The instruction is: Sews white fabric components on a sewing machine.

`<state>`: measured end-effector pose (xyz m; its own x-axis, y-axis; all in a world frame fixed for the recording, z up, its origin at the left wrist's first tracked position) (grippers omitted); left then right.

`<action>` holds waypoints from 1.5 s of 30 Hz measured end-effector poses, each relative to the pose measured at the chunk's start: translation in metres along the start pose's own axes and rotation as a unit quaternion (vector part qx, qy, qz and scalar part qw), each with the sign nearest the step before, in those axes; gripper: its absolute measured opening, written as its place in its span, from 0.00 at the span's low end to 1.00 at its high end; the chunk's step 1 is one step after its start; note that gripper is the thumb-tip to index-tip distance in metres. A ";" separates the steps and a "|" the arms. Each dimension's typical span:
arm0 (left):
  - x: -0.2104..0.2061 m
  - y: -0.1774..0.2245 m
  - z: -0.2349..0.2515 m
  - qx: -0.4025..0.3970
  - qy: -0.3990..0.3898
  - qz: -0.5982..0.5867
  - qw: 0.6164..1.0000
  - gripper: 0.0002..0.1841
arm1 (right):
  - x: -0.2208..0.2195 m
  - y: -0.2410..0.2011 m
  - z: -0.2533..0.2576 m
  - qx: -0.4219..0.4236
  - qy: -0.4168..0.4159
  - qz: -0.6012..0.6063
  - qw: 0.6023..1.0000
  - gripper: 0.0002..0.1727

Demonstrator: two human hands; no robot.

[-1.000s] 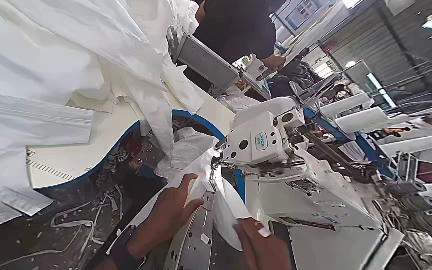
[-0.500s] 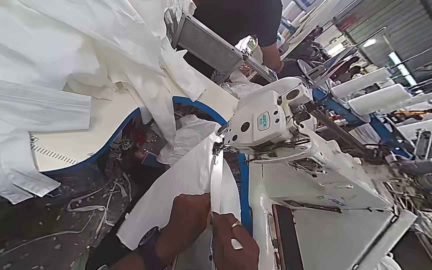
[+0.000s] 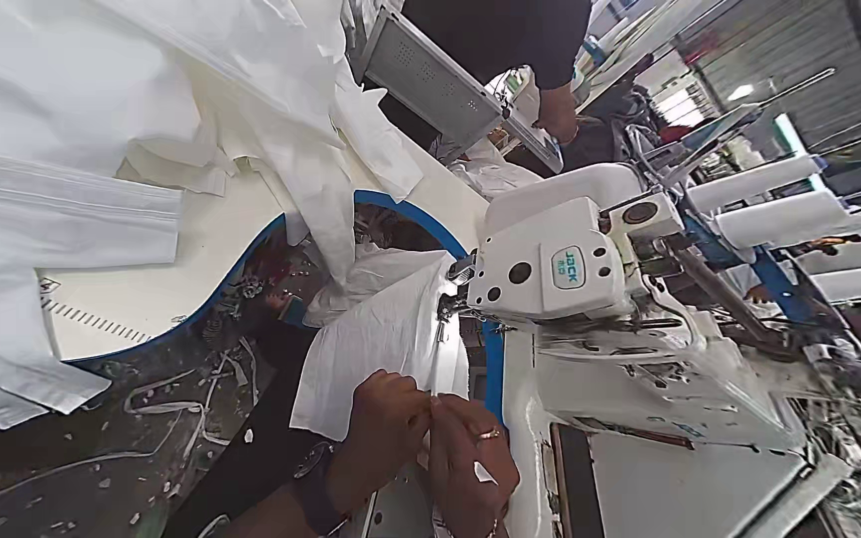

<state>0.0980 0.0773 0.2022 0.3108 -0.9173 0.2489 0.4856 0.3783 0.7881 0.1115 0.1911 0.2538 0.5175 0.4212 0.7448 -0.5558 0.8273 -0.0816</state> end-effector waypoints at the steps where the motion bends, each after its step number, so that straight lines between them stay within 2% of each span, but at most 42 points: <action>1: -0.002 -0.001 0.004 -0.005 -0.001 0.008 1.000 0.12 | -0.003 0.003 -0.001 0.000 0.007 0.006 1.000 0.07; 6: -0.013 -0.009 0.026 -0.029 0.013 0.063 0.997 0.09 | -0.018 0.017 0.008 0.003 0.029 -0.012 0.999 0.10; 10: -0.020 -0.017 0.042 -0.032 -0.002 0.063 0.997 0.06 | -0.026 0.023 0.021 -0.040 0.027 -0.044 0.998 0.12; 13: 0.003 -0.024 0.067 -0.028 -0.105 -0.003 0.994 0.07 | -0.030 0.022 0.022 -0.058 -0.005 -0.077 0.995 0.12; 16: 0.038 -0.024 0.161 0.012 -0.227 0.049 0.972 0.11 | -0.036 0.024 0.024 -0.051 -0.026 -0.107 0.993 0.14; 18: 0.019 -0.048 0.199 0.124 -0.408 0.103 0.899 0.20 | -0.037 0.021 0.022 -0.055 -0.037 -0.117 0.991 0.14; 19: -0.012 -0.090 0.184 0.129 -0.418 0.078 0.896 0.21 | -0.035 0.020 0.020 -0.053 -0.040 -0.118 0.991 0.15; 21: -0.060 -0.174 0.102 0.179 -0.449 0.035 0.875 0.18 | -0.024 0.009 0.019 -0.040 -0.033 -0.088 0.995 0.15; 22: -0.070 -0.198 0.061 0.218 -0.452 0.023 0.865 0.19 | -0.014 0.001 0.017 -0.031 -0.036 -0.054 0.997 0.14; 23: -0.069 -0.207 0.040 0.237 -0.462 0.029 0.854 0.20 | -0.005 -0.010 0.017 -0.012 -0.052 -0.020 0.998 0.13; 24: -0.053 -0.206 0.033 0.237 -0.473 0.051 0.847 0.20 | 0.000 -0.028 0.014 0.015 -0.105 0.015 0.994 0.10; 25: -0.027 -0.193 0.032 0.236 -0.496 0.082 0.832 0.21 | 0.000 -0.049 0.007 0.055 -0.187 0.036 0.980 0.11; 26: 0.006 -0.168 0.043 0.226 -0.508 0.118 0.823 0.20 | -0.006 -0.069 0.006 0.099 -0.296 0.038 0.949 0.17; 27: 0.039 -0.131 0.063 0.193 -0.491 0.148 0.836 0.18 | -0.014 -0.084 0.014 0.104 -0.457 0.026 0.883 0.23; 28: 0.071 -0.085 0.085 0.125 -0.442 0.170 0.872 0.15 | -0.029 -0.090 0.033 0.084 -0.579 0.010 0.811 0.27; 29: 0.101 -0.036 0.102 0.034 -0.342 0.180 0.922 0.10 | -0.049 -0.081 0.058 0.060 -0.608 0.002 0.792 0.24; 30: 0.128 0.007 0.104 -0.059 -0.202 0.178 0.961 0.07 | -0.066 -0.065 0.083 0.037 -0.559 0.002 0.828 0.21; 31: 0.153 0.041 0.092 -0.096 -0.079 0.167 0.978 0.09 | -0.072 -0.050 0.112 0.015 -0.501 0.004 0.866 0.20; 32: 0.170 0.059 0.065 -0.085 0.031 0.159 0.983 0.11 | -0.061 -0.041 0.140 -0.005 -0.474 0.007 0.880 0.18; 33: 0.177 0.059 0.029 -0.038 0.119 0.153 0.980 0.19 | -0.038 -0.037 0.163 -0.006 -0.437 0.017 0.899 0.16; 34: 0.166 0.044 -0.007 0.030 0.166 0.134 0.977 0.31 | -0.009 -0.041 0.175 0.007 -0.372 0.073 0.925 0.15; 35: 0.144 0.018 -0.036 0.107 0.164 0.101 0.976 0.44 | 0.017 -0.051 0.174 0.033 -0.270 0.159 0.949 0.13; 36: 0.112 -0.012 -0.058 0.184 0.120 0.058 0.974 0.52 | 0.041 -0.067 0.167 0.053 -0.195 0.243 0.949 0.11; 37: 0.078 -0.037 -0.076 0.260 0.062 0.028 0.963 0.53 | 0.062 -0.086 0.159 0.073 -0.152 0.319 0.933 0.10; 38: 0.054 -0.052 -0.084 0.308 0.005 0.025 0.951 0.41 | 0.080 -0.108 0.156 0.087 -0.135 0.390 0.907 0.08; 39: 0.052 -0.061 -0.078 0.335 -0.078 0.017 0.939 0.29 | 0.092 -0.127 0.162 0.098 -0.117 0.450 0.880 0.07; 40: 0.060 -0.068 -0.067 0.340 -0.133 0.008 0.931 0.23 | 0.096 -0.140 0.176 0.097 -0.085 0.483 0.866 0.07; 41: 0.075 -0.061 -0.050 0.319 -0.140 -0.037 0.937 0.19 | 0.090 -0.144 0.200 0.083 -0.041 0.476 0.875 0.07; 42: 0.097 -0.037 -0.035 0.310 -0.115 -0.116 0.937 0.16 | 0.075 -0.137 0.228 0.052 -0.009 0.439 0.897 0.08; 43: 0.119 -0.011 -0.027 0.309 -0.001 -0.218 0.926 0.14 | 0.055 -0.122 0.252 0.011 -0.024 0.394 0.919 0.14; 44: 0.148 0.009 -0.020 0.288 0.109 -0.279 0.910 0.14 | 0.041 -0.102 0.268 -0.021 -0.074 0.365 0.928 0.24; 45: 0.183 0.011 -0.022 0.245 0.153 -0.338 0.896 0.14 | 0.035 -0.086 0.267 -0.033 -0.118 0.355 0.927 0.32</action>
<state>0.1782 -0.0839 0.2447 0.3270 -0.8104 -0.4861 0.2539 -0.4202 0.8712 0.0034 0.0352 0.4639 -0.1238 0.7811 0.6120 -0.6570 0.3976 -0.6405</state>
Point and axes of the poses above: each hand's wrist, its own z-axis towards the middle knuckle, its own x-axis out of the back of the hand, y = z × x, the point moved 2 cm from there along z, towards the middle knuckle, and after that the axes turned 4 degrees about -y, right-handed, at the moved point
